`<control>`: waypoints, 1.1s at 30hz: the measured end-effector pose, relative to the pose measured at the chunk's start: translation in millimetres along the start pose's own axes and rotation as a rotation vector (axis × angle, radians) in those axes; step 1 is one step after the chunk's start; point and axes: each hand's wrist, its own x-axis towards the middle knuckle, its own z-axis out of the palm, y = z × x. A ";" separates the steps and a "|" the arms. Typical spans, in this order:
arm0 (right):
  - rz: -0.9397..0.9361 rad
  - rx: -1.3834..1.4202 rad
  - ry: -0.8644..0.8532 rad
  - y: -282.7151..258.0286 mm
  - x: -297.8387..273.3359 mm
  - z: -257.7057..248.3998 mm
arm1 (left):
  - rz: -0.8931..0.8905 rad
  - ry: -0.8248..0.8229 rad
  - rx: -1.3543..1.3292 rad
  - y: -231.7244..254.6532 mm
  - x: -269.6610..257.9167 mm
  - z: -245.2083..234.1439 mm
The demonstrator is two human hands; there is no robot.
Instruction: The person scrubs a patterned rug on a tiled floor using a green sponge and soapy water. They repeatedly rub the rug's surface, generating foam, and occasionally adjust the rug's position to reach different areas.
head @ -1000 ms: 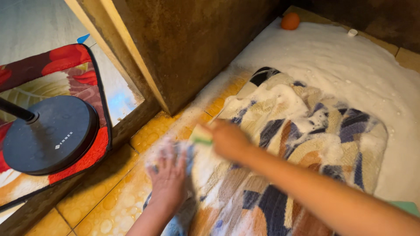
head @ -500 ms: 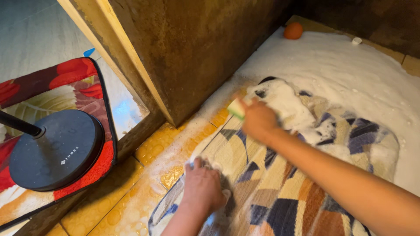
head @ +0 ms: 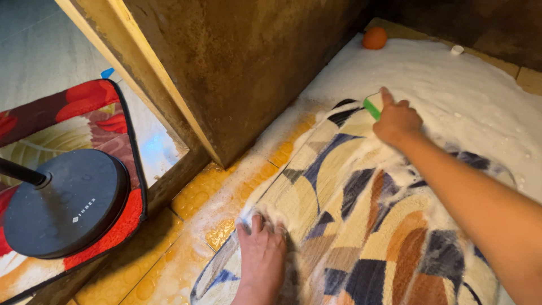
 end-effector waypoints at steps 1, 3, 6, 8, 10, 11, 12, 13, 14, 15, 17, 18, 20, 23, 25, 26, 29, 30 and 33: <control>0.014 0.065 -0.043 -4.1 -10.1 -0.6 | -0.004 -0.006 0.007 0.1 1.0 2.6; 0.042 0.190 -0.138 -14.1 -45.2 4.4 | -0.018 0.029 -0.002 0.0 -0.1 10.3; -0.358 0.156 0.070 -20.9 -125.9 19.4 | -0.017 0.099 0.019 -1.5 2.1 20.3; -0.576 0.155 0.051 -26.8 -195.9 23.0 | -0.027 0.116 0.030 -1.5 5.4 23.6; -0.814 0.227 -0.039 -22.4 -245.1 7.6 | -0.052 0.087 0.029 1.1 3.9 23.0; -0.804 0.209 -0.103 -17.6 -248.3 -4.1 | -0.085 0.051 -0.004 3.3 1.2 21.0; -0.796 0.191 -0.164 -12.0 -245.8 -14.7 | -0.121 0.018 -0.038 5.5 -0.3 17.4; -0.787 0.173 -0.226 -5.0 -241.0 -23.5 | -0.157 -0.015 -0.071 11.3 -1.9 13.2; -0.546 0.186 -0.367 7.6 -228.7 -33.0 | -0.151 -0.022 -0.091 19.5 -6.3 8.5; -0.303 0.198 -0.502 22.5 -212.6 -40.9 | -0.146 -0.028 -0.110 30.0 -13.4 3.5; -0.165 0.373 -0.279 55.5 -182.6 -47.0 | -0.126 -0.116 -0.132 47.5 -22.8 -10.9; -0.100 0.277 -0.240 75.7 -162.9 -51.1 | -0.105 -0.201 -0.135 59.1 -30.0 -17.3; 0.009 0.160 -0.184 93.5 -145.7 -42.9 | -0.081 -0.280 -0.117 73.5 -43.0 -28.2; -0.022 0.055 -0.006 86.8 -157.0 -29.5 | -0.066 -0.249 -0.048 78.1 -53.7 -33.9; -0.134 0.103 -0.050 61.3 -196.7 -20.6 | -0.051 -0.213 -0.010 78.7 -54.2 -30.0; -0.039 0.264 -0.321 45.8 -229.5 -15.1 | -0.048 -0.222 -0.005 77.9 -53.7 -27.1; -0.547 0.258 -0.249 27.2 -310.5 -10.7 | -0.051 -0.229 0.003 77.6 -49.2 -19.3; -0.808 0.146 -0.135 27.4 -319.7 -10.4 | -0.060 -0.224 0.000 77.5 -49.2 -17.2; -0.440 0.302 -0.418 58.9 -296.0 -22.0 | -0.077 -0.255 0.015 78.7 -50.1 -15.8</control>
